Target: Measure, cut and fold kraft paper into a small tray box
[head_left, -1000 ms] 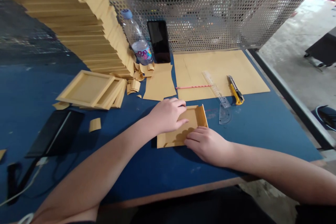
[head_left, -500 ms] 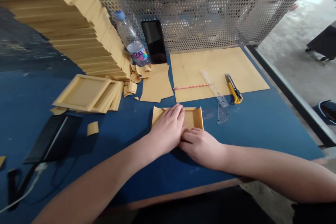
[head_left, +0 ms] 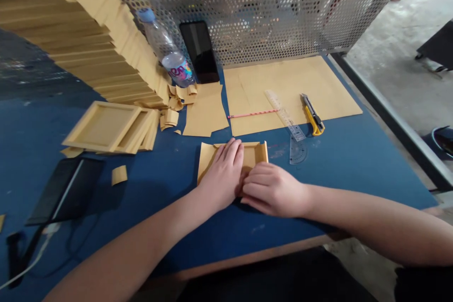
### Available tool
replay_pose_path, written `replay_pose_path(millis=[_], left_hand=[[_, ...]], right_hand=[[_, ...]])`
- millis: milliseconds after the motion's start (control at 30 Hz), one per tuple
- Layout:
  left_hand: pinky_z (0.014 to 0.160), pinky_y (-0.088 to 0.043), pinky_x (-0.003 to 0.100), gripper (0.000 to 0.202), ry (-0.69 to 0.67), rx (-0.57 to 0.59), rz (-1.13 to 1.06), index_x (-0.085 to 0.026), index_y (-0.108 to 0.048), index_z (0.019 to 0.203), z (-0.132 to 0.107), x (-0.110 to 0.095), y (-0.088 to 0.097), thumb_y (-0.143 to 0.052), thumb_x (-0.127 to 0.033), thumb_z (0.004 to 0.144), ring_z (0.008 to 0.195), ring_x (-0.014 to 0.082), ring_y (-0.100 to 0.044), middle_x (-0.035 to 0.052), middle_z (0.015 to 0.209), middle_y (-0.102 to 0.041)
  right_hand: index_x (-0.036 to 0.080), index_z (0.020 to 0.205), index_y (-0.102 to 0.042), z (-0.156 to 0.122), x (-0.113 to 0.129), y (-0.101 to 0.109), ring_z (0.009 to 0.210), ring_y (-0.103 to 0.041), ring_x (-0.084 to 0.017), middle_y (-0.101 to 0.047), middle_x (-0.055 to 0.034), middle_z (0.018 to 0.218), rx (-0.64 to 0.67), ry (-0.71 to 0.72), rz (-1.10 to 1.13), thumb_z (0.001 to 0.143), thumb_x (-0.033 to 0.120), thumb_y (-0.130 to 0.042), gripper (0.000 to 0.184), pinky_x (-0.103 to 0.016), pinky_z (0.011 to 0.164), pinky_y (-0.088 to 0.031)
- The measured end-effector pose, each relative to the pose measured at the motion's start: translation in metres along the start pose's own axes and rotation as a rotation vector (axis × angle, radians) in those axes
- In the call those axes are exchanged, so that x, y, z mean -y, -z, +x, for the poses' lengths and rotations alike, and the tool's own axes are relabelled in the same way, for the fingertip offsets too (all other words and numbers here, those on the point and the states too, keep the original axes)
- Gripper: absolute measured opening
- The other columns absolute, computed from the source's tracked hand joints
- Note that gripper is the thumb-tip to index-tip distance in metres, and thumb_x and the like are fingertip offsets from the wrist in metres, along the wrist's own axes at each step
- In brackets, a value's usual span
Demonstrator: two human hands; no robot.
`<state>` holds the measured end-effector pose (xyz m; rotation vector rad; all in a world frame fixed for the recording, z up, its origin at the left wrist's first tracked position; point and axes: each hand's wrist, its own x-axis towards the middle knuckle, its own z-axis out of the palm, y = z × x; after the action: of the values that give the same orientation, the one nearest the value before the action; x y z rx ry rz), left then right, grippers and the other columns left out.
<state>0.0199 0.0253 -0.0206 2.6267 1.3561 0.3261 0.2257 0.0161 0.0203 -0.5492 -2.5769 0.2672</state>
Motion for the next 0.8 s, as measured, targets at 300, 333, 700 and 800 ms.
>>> replay_pose_path(millis=[300, 333, 700, 800], left_hand=[[0.129, -0.032, 0.063, 0.067, -0.009, -0.003, -0.016, -0.008, -0.026, 0.162, 0.0, 0.001, 0.003, -0.049, -0.031, 0.103, 0.158, 0.0424, -0.034, 0.0275, 0.163, -0.04], [0.129, -0.032, 0.063, 0.069, -0.01, -0.006, -0.017, -0.009, -0.024, 0.162, -0.001, 0.001, 0.003, -0.05, -0.032, 0.103, 0.158, 0.0426, -0.034, 0.0274, 0.164, -0.04], [0.128, -0.033, 0.064, 0.093, -0.016, -0.002, -0.01, -0.007, -0.022, 0.163, -0.001, 0.0, 0.003, -0.065, -0.056, 0.097, 0.157, 0.0464, -0.033, 0.0305, 0.164, -0.038], [0.128, -0.032, 0.065, 0.101, -0.013, -0.001, -0.006, -0.007, -0.021, 0.163, 0.0, -0.001, 0.003, -0.067, -0.064, 0.093, 0.157, 0.047, -0.033, 0.0309, 0.164, -0.038]], right_hand=[[0.016, 0.113, -0.067, -0.022, -0.047, 0.039, 0.105, -0.064, -0.023, -0.072, -0.0119, 0.112, 0.12, 0.131, -0.097, 0.097, 0.007, -0.049, 0.025, -0.04, 0.094, -0.052], [0.016, 0.114, -0.067, -0.026, -0.048, 0.038, 0.106, -0.064, -0.023, -0.072, -0.0122, 0.114, 0.14, 0.166, -0.122, 0.1, 0.01, -0.049, 0.024, -0.04, 0.094, -0.051], [0.014, 0.112, -0.07, -0.027, -0.057, 0.038, 0.109, -0.07, -0.025, -0.075, -0.0127, 0.119, 0.138, 0.434, -0.349, 0.106, 0.02, -0.059, 0.014, -0.041, 0.099, -0.053], [0.013, 0.112, -0.071, -0.024, -0.06, 0.037, 0.108, -0.071, -0.024, -0.075, -0.0129, 0.117, 0.17, 0.478, -0.362, 0.106, 0.02, -0.059, 0.016, -0.041, 0.099, -0.054]])
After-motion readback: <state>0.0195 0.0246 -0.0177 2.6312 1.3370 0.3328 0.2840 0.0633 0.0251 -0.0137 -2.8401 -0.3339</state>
